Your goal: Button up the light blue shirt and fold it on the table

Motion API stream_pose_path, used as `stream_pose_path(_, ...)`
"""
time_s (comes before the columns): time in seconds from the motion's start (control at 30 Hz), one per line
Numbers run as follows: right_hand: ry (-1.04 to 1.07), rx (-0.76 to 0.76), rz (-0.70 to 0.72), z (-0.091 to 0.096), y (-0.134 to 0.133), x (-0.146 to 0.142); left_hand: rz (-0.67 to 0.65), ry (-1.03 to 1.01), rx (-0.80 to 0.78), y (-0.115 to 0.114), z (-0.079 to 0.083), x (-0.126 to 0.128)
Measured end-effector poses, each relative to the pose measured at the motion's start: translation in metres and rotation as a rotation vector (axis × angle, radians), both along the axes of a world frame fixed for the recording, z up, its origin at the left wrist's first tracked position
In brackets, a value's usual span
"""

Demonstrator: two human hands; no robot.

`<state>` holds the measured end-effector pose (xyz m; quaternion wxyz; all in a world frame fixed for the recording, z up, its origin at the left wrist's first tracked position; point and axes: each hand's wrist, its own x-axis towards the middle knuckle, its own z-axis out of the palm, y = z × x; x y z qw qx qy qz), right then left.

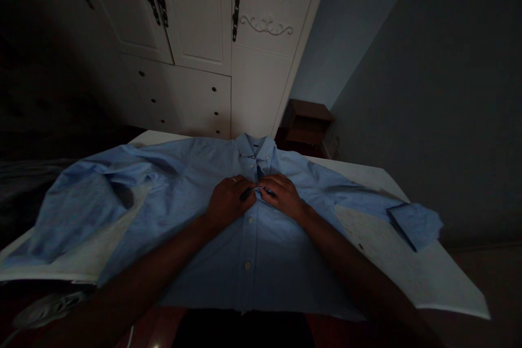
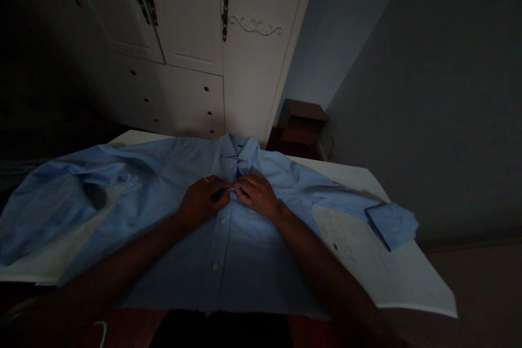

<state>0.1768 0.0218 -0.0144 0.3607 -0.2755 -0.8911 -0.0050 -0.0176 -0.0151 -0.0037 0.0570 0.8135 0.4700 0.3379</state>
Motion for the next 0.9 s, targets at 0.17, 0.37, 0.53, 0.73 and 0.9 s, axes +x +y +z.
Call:
stream_pose_path(0.17,0.045,-0.046,0.038,-0.0021,-0.0006,-0.0006,0.019,0.015,-0.065,0.003,-0.0012,-0.0012)
stream_pose_path(0.37,0.067,-0.129,0.07,-0.0024,-0.003,-0.0009,-0.026,-0.016,-0.132,0.0057,-0.003,-0.0019)
stream_pose_path(0.53,0.067,-0.108,0.072,-0.0024,-0.0034,-0.0019,-0.026,0.011,-0.083,0.0048,-0.0016,-0.0013)
stream_pose_path(0.73,0.084,-0.099,0.068,-0.0027,-0.0036,-0.0018,-0.017,-0.001,-0.008,0.0024,-0.0011,-0.0018)
stream_pose_path(0.9,0.078,-0.102,0.07,-0.0012,-0.0044,-0.0016,0.037,0.045,-0.001,0.0003,-0.0028,-0.0006)
